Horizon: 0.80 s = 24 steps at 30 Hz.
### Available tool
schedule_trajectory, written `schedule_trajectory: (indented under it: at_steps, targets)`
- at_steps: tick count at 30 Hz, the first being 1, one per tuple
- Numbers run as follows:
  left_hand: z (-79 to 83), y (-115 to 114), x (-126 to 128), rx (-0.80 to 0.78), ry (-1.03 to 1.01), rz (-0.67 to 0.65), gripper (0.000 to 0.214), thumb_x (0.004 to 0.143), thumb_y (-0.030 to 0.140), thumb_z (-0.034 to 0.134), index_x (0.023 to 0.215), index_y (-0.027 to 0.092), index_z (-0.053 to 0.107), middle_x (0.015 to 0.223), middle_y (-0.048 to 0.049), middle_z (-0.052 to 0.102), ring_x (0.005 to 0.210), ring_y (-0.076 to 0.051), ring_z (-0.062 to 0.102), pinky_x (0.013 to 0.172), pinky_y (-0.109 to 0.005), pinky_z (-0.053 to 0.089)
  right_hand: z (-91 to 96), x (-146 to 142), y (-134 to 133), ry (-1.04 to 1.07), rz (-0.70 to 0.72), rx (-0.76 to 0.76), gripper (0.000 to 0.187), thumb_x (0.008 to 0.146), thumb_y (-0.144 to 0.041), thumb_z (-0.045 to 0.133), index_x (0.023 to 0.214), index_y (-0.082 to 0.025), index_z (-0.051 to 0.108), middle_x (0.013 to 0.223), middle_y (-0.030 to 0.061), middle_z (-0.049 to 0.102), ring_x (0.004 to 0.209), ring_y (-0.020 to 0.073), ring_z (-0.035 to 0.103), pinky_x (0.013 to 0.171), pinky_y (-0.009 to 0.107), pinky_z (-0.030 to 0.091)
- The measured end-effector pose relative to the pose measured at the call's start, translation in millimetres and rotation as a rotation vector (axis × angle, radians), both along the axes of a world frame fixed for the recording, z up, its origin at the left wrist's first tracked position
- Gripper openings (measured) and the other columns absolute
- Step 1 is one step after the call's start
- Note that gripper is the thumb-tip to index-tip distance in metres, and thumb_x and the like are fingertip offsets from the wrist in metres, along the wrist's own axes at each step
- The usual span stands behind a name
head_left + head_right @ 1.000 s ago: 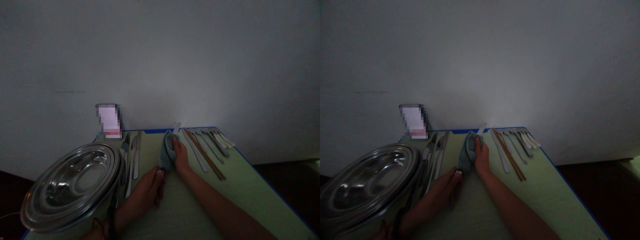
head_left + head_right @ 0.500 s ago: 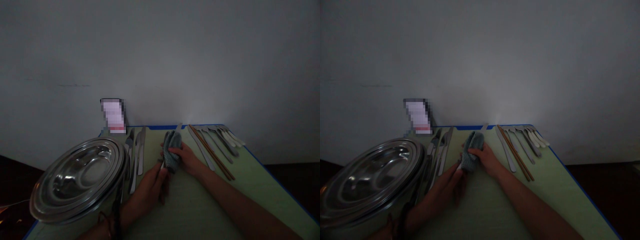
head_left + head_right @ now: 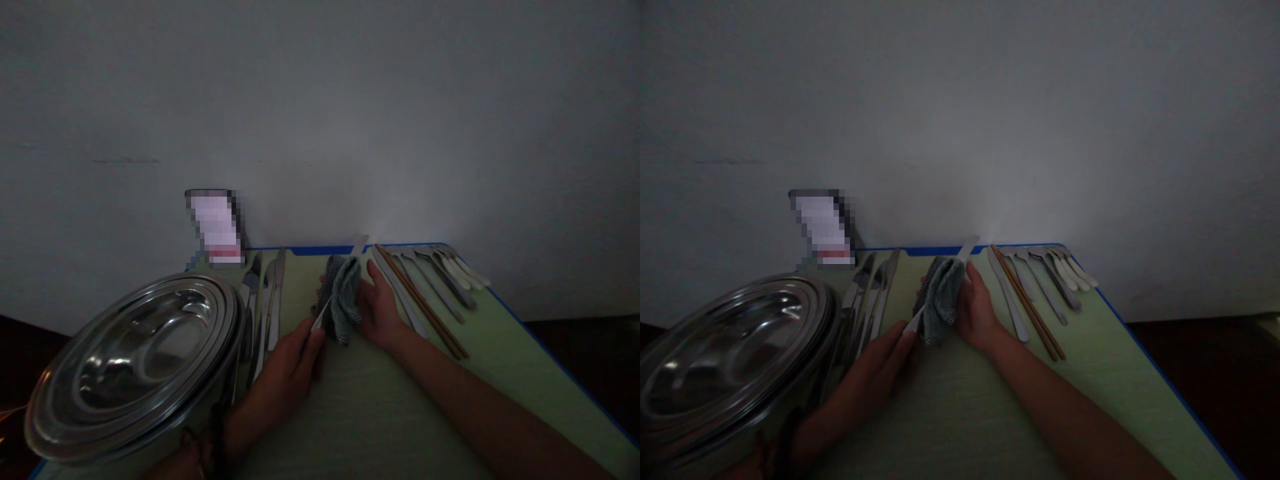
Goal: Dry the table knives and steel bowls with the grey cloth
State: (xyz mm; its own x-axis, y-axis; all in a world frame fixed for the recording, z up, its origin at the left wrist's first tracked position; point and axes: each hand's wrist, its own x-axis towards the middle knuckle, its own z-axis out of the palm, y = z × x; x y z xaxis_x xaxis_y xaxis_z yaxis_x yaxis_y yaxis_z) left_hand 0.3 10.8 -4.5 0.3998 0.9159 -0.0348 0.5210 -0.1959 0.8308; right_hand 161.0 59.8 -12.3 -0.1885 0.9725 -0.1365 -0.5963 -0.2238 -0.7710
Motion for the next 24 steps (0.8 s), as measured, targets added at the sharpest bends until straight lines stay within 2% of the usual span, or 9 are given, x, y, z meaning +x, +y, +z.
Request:
schedule_trajectory:
  at_steps: [3,7,11,16,19,24]
  targets:
    - [-0.2,-1,-1,0.003,0.031,-0.064,0.031,0.095,0.039,0.032,0.079,0.020,0.050,0.069,0.0005,0.056,0.064,-0.016,0.053,0.061,-0.025,0.040,-4.2,0,4,-0.022,-0.077,-0.037,0.055,0.078,-0.067,0.036,0.074,-0.020,0.063,0.070,0.0078,0.069,0.079,0.0238,0.066,0.065,0.038,0.053]
    - [1.2,-2,-2,-0.017,-0.031,-0.133,0.029,0.095,0.040,0.032,0.089,0.020,0.053,0.075,0.0000,0.058,0.066,-0.016,0.052,0.064,-0.025,0.042,-5.9,-2,2,-0.072,-0.054,-0.065,0.034,0.079,-0.051,0.054,0.078,-0.018,0.063,0.071,0.0055,0.070,0.067,0.0194,0.066,0.061,0.034,0.054]
    - [6.2,-2,-1,-0.079,-0.092,-0.049,0.031,0.094,0.040,0.031,0.083,0.020,0.052,0.071,0.0000,0.056,0.067,-0.016,0.052,0.063,-0.024,0.043,-3.1,-2,-1,-0.080,-0.007,-0.028,0.024,0.078,-0.039,0.062,0.086,-0.017,0.064,0.078,0.0045,0.071,0.067,0.0156,0.067,0.064,0.030,0.054]
    - [2.2,1,1,-0.141,-0.184,0.053,0.034,0.092,0.046,0.031,0.084,0.019,0.050,0.065,0.0022,0.051,0.055,-0.014,0.049,0.051,-0.023,0.041,-6.5,3,-2,-0.085,0.143,0.083,0.029,0.074,-0.034,0.066,0.099,-0.018,0.063,0.087,0.0040,0.072,0.075,0.0158,0.068,0.072,0.030,0.053]
    - [-3.0,3,1,-0.117,-0.179,0.047,0.034,0.092,0.047,0.031,0.083,0.020,0.050,0.059,0.0039,0.049,0.049,-0.013,0.046,0.046,-0.022,0.038,-7.9,6,-3,-0.220,0.259,0.162,0.029,0.072,-0.032,0.069,0.096,-0.016,0.066,0.091,0.0057,0.072,0.077,0.0160,0.068,0.078,0.031,0.051]
    - [-6.7,5,-2,-0.091,-0.102,0.012,0.029,0.091,0.041,0.034,0.082,0.020,0.052,0.056,0.0042,0.050,0.045,-0.013,0.047,0.043,-0.021,0.037,-2.7,8,-7,-0.378,0.366,0.253,0.030,0.071,-0.032,0.069,0.098,-0.017,0.067,0.100,0.0058,0.071,0.089,0.0180,0.066,0.084,0.033,0.049]
